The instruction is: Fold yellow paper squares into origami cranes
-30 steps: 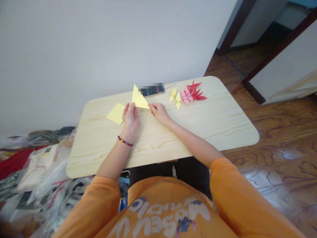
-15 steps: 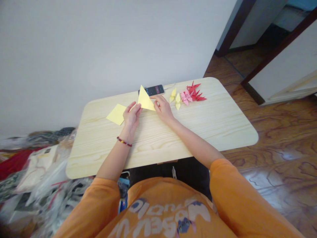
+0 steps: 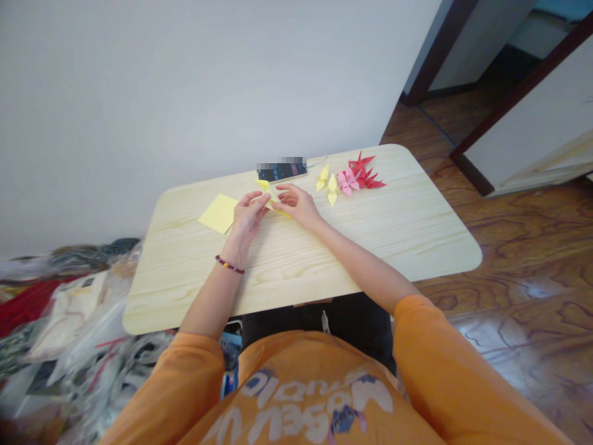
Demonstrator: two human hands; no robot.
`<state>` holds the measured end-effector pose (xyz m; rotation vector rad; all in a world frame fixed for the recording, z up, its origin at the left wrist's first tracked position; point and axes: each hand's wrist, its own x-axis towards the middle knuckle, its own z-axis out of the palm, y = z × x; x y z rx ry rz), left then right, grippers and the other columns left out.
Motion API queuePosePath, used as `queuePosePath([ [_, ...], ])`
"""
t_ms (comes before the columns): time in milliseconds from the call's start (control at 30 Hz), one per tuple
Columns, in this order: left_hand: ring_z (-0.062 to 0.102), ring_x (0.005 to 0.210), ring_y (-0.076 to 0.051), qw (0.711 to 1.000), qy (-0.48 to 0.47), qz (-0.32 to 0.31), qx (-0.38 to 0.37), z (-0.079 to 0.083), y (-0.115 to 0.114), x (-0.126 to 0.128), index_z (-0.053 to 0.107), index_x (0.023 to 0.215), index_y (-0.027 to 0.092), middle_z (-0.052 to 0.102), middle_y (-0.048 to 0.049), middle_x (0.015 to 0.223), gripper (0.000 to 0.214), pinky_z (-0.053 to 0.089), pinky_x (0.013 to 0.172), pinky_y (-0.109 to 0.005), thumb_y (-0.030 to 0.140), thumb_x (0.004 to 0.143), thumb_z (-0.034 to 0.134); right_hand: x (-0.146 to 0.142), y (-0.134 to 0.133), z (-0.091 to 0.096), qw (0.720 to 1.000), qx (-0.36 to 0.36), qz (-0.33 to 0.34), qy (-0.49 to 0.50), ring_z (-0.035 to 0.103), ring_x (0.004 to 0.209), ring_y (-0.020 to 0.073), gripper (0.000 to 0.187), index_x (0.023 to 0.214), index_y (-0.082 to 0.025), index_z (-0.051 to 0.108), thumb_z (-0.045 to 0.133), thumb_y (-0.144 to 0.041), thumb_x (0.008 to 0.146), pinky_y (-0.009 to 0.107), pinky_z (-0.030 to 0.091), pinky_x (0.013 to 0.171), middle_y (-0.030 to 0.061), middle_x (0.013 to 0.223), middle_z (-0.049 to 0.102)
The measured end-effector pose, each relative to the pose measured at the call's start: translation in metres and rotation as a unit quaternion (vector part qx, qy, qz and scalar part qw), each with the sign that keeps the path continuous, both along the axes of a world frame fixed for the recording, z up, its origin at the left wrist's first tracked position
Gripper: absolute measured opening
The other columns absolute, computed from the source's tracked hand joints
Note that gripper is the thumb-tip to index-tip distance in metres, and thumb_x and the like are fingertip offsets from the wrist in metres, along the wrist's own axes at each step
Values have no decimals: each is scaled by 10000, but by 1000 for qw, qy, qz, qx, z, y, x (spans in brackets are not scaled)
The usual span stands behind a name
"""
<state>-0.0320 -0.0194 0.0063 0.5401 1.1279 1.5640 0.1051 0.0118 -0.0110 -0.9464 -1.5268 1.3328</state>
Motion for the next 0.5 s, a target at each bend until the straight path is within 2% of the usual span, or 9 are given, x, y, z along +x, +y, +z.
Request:
queuePosePath([
  [67,633,604,-110,1000,-14,-14,3,2,0,-2,621,759,134,663,-11,628,307,511,695,-258,139,544,841,1,5,-3,999,-30,-4,30,643,868,181,438,1027,-185,563,703,-390,666,316,521,790,52,951,683],
  [167,641,632,-119,1000,-20,-12,-3,6,0,-6,622,769,130,656,-21,649,288,519,721,-274,111,564,823,4,13,-8,996,-49,-59,39,636,853,177,317,971,-176,557,652,-304,697,311,526,772,55,947,678],
  [300,610,581,-106,997,74,13,-6,7,0,-13,650,833,143,608,18,632,313,517,655,-254,66,560,784,9,19,-8,989,-80,-103,67,648,799,162,397,1073,-182,511,633,-207,696,303,538,731,52,948,679],
  [400,608,568,-98,988,154,12,2,3,0,-15,650,923,182,652,11,735,437,500,591,-219,43,527,772,10,15,-6,994,-66,-68,47,659,757,170,401,1104,-188,511,633,-224,723,309,546,692,57,905,690],
  [500,643,600,-130,988,151,-28,0,0,-1,-15,610,1034,198,693,-23,775,555,511,598,-232,65,525,787,11,8,-2,999,-44,-14,5,660,716,180,437,1177,-200,503,613,-249,756,313,548,641,55,865,697],
])
